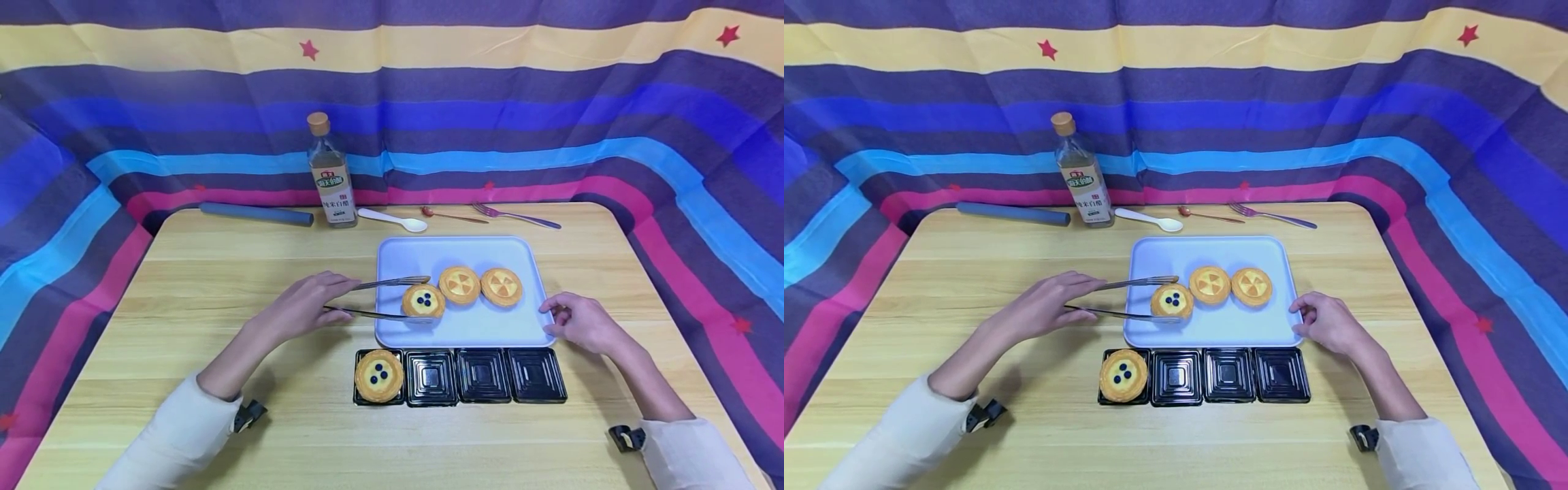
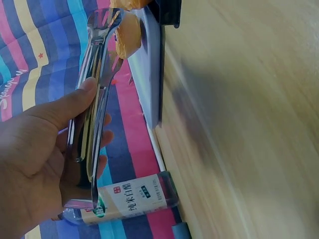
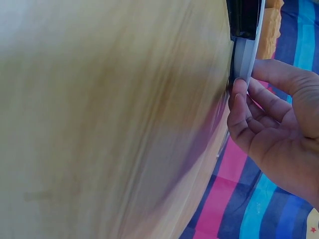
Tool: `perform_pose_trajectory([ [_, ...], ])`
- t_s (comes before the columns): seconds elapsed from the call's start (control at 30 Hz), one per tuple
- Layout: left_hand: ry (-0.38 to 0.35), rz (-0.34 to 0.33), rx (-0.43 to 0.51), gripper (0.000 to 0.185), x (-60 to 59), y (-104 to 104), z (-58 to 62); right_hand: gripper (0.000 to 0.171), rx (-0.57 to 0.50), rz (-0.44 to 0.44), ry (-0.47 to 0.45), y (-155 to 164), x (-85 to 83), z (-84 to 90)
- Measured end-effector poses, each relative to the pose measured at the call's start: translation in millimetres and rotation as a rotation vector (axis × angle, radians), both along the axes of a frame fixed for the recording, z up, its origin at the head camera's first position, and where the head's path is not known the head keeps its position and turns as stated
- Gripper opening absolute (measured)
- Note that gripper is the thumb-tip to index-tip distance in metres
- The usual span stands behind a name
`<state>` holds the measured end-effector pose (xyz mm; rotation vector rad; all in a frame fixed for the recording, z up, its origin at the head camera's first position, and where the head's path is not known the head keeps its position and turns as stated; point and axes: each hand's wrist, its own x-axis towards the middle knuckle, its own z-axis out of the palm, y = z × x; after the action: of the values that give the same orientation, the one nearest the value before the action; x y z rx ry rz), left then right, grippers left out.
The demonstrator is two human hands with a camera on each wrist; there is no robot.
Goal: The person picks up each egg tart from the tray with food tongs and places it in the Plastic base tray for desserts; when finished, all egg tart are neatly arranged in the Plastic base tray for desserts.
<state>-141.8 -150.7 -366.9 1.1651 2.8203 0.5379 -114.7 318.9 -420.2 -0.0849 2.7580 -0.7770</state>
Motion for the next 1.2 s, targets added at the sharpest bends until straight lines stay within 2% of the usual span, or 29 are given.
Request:
perform_pose_trajectory([
  [0.43,0.046,-0.002,-0.002,0.057,12.6,-6,10.1,0.031,-0.006,0.005,0.007,-1,1.9,0.4],
  [0.77,0.075,-0.04,-0.031,0.056,33.1,-5,19.6,0.031,0.0,0.007,0.013,0,1.1,0.2],
  [1.0,0.056,-0.071,-0.045,0.057,46.4,-4,22.2,0.031,-0.007,0.006,0.012,0,2.0,-0.4],
  [1.2,0.09,-0.114,-0.059,0.057,55.7,-3,22.5,0.031,-0.004,0.007,0.008,1,1.1,-0.4],
])
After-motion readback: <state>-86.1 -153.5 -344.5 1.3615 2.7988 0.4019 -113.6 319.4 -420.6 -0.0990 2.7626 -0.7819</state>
